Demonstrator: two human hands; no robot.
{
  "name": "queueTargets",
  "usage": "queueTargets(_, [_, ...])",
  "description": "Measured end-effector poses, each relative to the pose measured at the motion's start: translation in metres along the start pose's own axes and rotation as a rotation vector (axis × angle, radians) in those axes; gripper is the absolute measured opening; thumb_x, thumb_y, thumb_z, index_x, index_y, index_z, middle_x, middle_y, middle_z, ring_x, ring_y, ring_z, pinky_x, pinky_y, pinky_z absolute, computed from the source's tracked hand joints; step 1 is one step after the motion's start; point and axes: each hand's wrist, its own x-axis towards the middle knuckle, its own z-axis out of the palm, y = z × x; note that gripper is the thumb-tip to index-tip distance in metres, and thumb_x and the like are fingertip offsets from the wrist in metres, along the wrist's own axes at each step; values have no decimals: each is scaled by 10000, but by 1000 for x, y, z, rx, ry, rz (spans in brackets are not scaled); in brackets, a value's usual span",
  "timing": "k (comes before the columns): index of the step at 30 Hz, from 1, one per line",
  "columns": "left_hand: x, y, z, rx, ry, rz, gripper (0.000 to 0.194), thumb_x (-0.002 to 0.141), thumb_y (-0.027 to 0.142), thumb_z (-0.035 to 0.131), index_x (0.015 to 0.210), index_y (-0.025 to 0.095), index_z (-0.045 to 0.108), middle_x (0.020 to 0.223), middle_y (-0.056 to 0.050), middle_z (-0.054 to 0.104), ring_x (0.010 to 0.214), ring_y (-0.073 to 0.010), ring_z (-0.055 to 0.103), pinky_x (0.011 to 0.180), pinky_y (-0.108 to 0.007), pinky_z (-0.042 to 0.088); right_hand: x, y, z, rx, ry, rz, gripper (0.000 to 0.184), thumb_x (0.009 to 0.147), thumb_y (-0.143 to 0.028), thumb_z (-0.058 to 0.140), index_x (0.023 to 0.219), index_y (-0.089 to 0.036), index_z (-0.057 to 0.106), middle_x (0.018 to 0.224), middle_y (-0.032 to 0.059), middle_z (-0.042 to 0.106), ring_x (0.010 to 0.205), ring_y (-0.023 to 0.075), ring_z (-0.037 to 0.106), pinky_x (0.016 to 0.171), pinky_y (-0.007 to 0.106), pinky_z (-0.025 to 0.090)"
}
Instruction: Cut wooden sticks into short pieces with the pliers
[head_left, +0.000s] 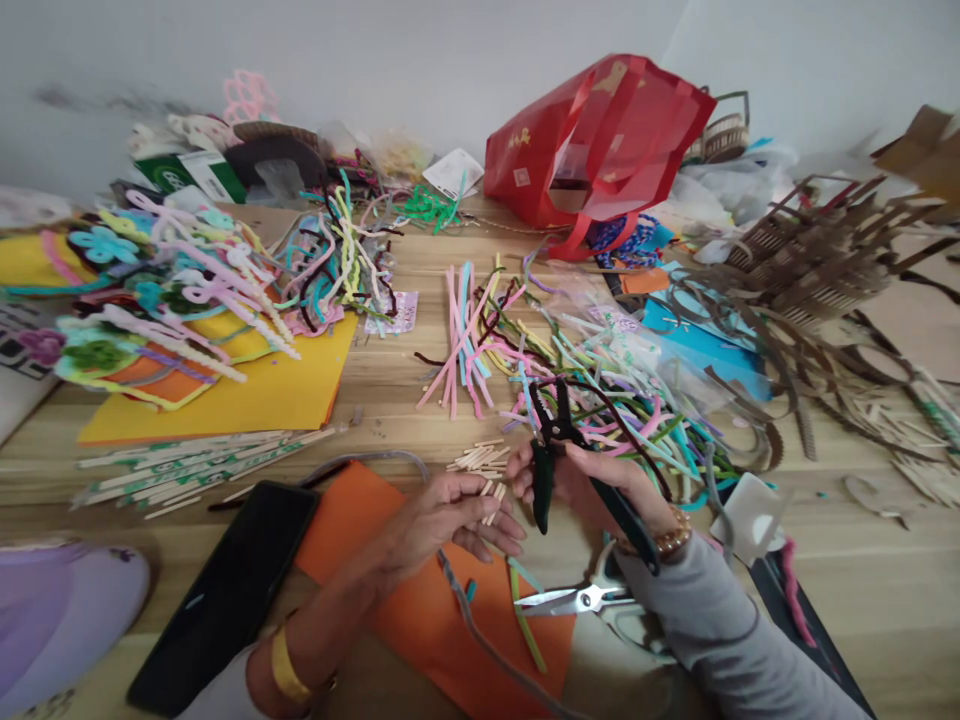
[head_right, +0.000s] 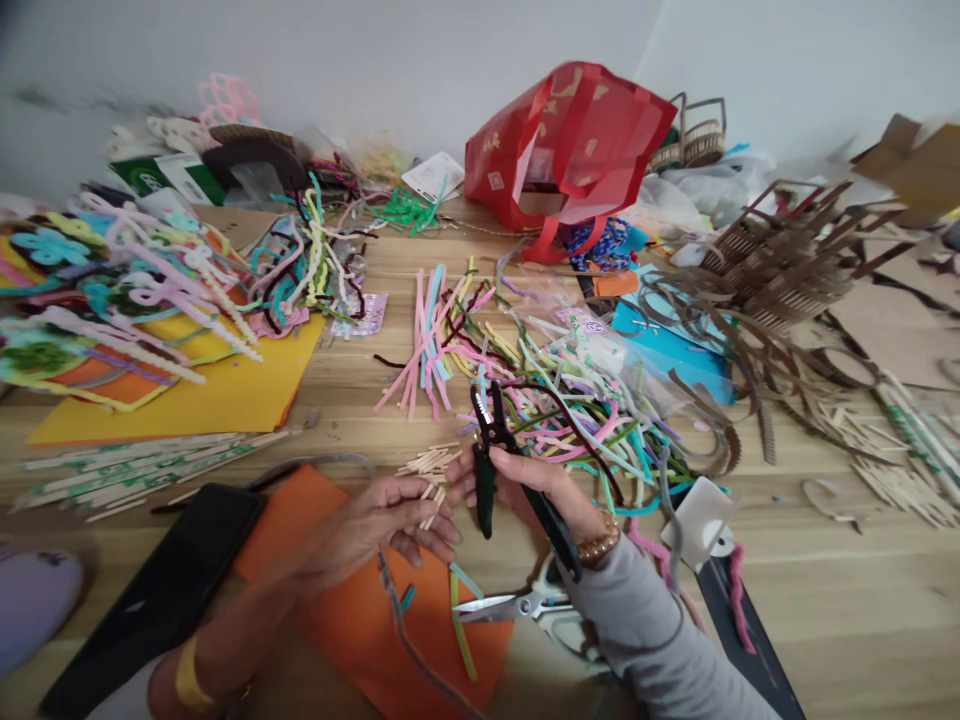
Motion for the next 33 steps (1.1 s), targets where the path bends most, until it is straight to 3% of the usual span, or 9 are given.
queueTargets(6, [0,-2,-2,21,6,12,349,798,461,650,893,127,612,929,-117,735,793,-200,722,591,-216,498,0,2,-2,-14,8,3,428,789,-494,642,1043,-148,642,976,122,689,966,274,637,898,423,468])
queueTargets(9, [-1,3,-6,141,24,35,365,809,491,615,894,136,612,899,-102,732,763,-201,716,591,-234,505,-1,-1,-2,-21,6,-2,392,789,-491,643,992,-155,658,969,118,692,972,277,640,907,430,467])
queueTargets(12, [-3,11,-14,479,124,134,357,872,486,504,815,151,616,690,-39,689,615,-169,673,568,-249,505,-4,-5,-4,-16,10,-15,336,793,-474,647,923,-166,673,976,113,693,980,281,641,908,432,467])
queueTargets(14, [-3,16,-23,799,277,262,325,917,414,437,801,166,613,649,-18,655,618,-167,653,616,-270,519,-5,-6,-6,-7,6,-28,309,803,-462,644,905,-173,679,992,110,692,988,281,640,907,430,468])
queueTargets(16, [-3,17,-33,1085,426,418,269,935,331,407,852,180,614,768,-35,676,764,-187,662,749,-312,527,-7,-6,-9,3,0,-40,290,823,-449,628,915,-179,683,1011,106,690,996,277,638,910,427,466])
queueTargets(18, [0,14,-41,1235,492,523,226,936,265,396,941,186,607,944,-61,680,960,-210,637,898,-363,493,-7,-6,-11,15,-6,-50,277,839,-435,616,932,-184,685,1021,101,690,998,271,638,916,426,463])
queueTargets(22, [7,5,-43,1392,494,644,295,925,134,340,1157,178,517,1202,-98,601,1211,-205,508,1036,-405,418,-9,-5,-11,14,6,-54,275,826,-444,631,925,-196,693,1007,91,697,992,273,639,918,432,458])
queueTargets(28, [15,11,-25,1485,467,588,229,916,119,369,1042,177,550,1136,-100,601,1119,-220,562,959,-399,482,-12,-6,-11,-42,62,-32,283,794,-484,641,919,-237,701,989,78,702,979,286,634,899,441,466])
queueTargets(33, [13,6,-37,1462,405,688,257,946,143,359,1138,193,522,1199,-85,586,1209,-203,510,1013,-385,444,-11,-3,-14,-43,73,-23,315,794,-493,642,929,-213,695,973,84,699,925,272,641,886,433,465])
